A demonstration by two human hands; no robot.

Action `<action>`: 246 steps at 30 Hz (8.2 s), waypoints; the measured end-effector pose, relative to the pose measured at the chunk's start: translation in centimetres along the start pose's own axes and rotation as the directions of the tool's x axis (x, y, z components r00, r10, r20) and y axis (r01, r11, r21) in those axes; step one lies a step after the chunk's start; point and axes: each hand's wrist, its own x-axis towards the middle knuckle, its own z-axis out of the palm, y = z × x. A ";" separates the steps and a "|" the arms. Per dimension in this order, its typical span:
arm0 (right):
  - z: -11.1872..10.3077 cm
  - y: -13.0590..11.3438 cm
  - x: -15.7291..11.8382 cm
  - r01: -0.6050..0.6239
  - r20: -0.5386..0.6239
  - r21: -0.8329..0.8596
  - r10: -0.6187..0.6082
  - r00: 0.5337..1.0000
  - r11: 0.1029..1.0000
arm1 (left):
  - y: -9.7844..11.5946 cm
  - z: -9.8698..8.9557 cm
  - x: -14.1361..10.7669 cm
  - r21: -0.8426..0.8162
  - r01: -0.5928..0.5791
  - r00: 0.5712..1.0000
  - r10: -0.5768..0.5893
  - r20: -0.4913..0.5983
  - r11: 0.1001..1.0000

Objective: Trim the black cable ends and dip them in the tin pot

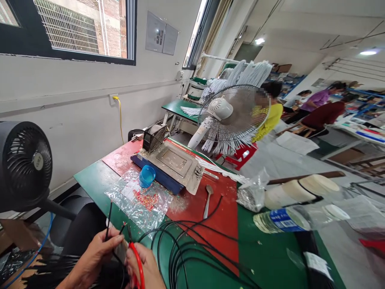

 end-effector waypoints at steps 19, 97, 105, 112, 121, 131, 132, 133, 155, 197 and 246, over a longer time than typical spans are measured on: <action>1.5 1.1 0.5 0.002 0.032 0.230 -0.009 0.999 0.973 | 0.1 -0.5 0.4 0.082 -0.114 0.991 0.120 -0.066 0.990; 2.0 1.6 -0.3 -0.091 0.029 0.256 0.087 0.996 0.962 | 0.3 -0.7 -0.4 0.132 -0.222 0.970 0.232 -0.071 0.966; 2.1 1.6 -0.3 -0.099 0.027 0.256 0.095 0.995 0.962 | -0.1 -1.1 -0.3 0.163 -0.215 0.972 0.228 -0.064 0.963; 2.0 1.8 -0.3 -0.102 -0.011 0.234 0.108 0.994 0.967 | 0.1 -1.1 -0.3 0.204 -0.238 0.965 0.255 -0.062 0.950; 2.0 1.6 -0.5 -0.311 0.077 0.592 0.332 0.940 0.744 | -0.2 -1.9 0.1 0.297 -0.365 0.925 0.381 0.004 0.883; 2.3 1.6 -0.2 -0.152 -0.022 0.301 0.166 0.986 0.941 | 0.5 -1.9 -0.1 0.367 -0.384 0.923 0.357 0.143 0.847; 2.4 1.7 0.0 -0.138 -0.047 0.315 0.160 0.986 0.939 | 0.4 -1.7 -0.2 0.355 -0.377 0.926 0.340 0.164 0.855; 2.4 1.7 0.1 -0.113 -0.088 0.348 0.153 0.984 0.931 | 0.3 -1.5 -0.3 0.341 -0.360 0.932 0.316 0.178 0.869; 1.0 2.3 0.8 0.160 -0.376 -0.092 -0.183 0.909 0.983 | 0.5 -0.1 -1.1 0.090 -0.110 0.988 0.100 0.115 0.990; 2.8 4.1 1.7 0.302 -0.363 0.054 -0.263 0.894 0.952 | 0.4 0.3 -1.3 -0.115 -0.016 0.996 0.026 0.082 0.993; 1.8 2.9 1.1 0.199 -0.332 0.237 -0.113 0.936 0.951 | 0.4 0.7 -1.3 -0.282 0.154 0.969 -0.090 0.229 0.947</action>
